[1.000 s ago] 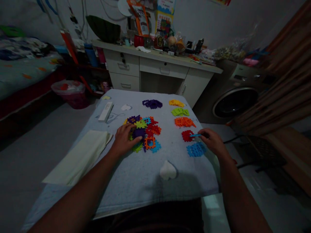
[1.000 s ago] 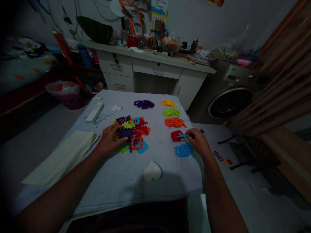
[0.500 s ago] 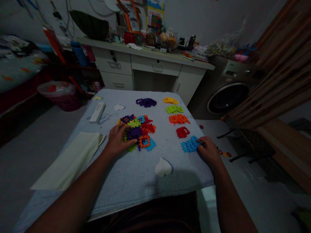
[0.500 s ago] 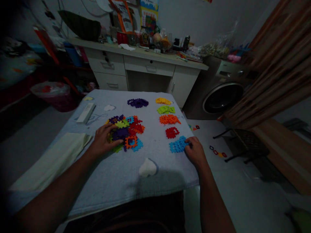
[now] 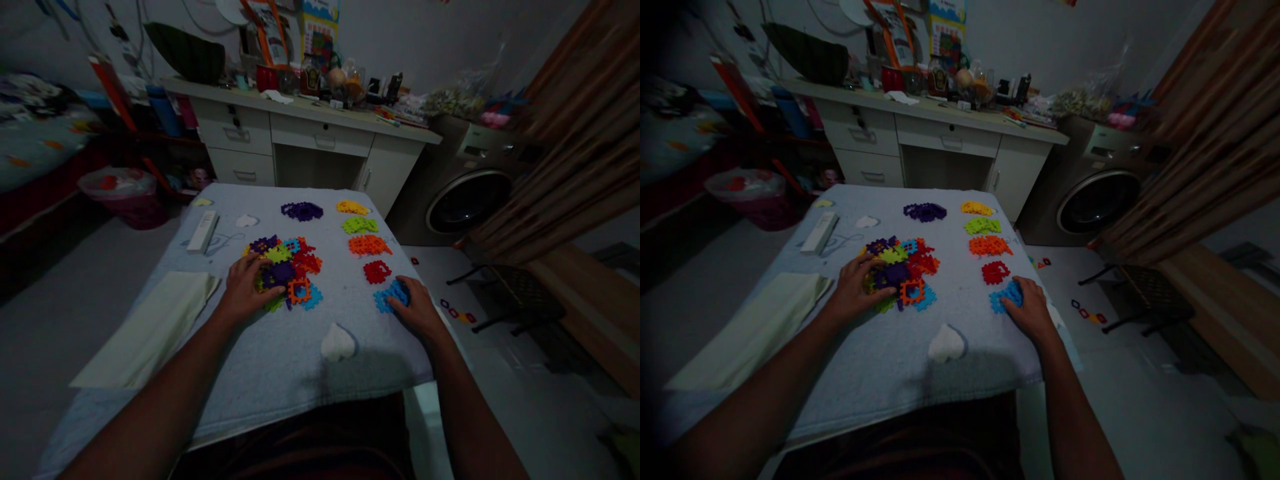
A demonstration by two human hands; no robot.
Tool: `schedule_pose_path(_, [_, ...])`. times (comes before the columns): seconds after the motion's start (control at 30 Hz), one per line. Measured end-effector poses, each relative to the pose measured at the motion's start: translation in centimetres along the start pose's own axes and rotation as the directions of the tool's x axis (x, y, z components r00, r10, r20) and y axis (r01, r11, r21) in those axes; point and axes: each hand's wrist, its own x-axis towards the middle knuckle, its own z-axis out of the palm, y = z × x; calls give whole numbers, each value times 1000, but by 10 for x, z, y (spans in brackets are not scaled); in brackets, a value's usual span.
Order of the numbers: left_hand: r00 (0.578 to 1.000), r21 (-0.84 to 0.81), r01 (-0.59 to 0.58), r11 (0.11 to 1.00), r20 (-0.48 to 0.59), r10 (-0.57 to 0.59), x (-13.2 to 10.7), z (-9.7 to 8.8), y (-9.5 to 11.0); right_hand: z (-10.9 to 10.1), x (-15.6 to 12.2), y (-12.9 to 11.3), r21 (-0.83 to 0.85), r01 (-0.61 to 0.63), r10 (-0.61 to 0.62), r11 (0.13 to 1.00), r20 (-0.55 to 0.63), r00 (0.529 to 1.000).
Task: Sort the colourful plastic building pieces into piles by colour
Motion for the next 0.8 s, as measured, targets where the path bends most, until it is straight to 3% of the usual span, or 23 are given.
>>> schedule_pose_path(0.37, [1000, 29, -23, 999, 12, 23, 0, 0, -1, 1, -9, -21, 71, 49, -50, 996, 0, 999])
schedule_pose_path(0.8, [999, 31, -48, 998, -21, 49, -1, 2, -6, 1, -17, -20, 215, 25, -16, 976, -42, 999])
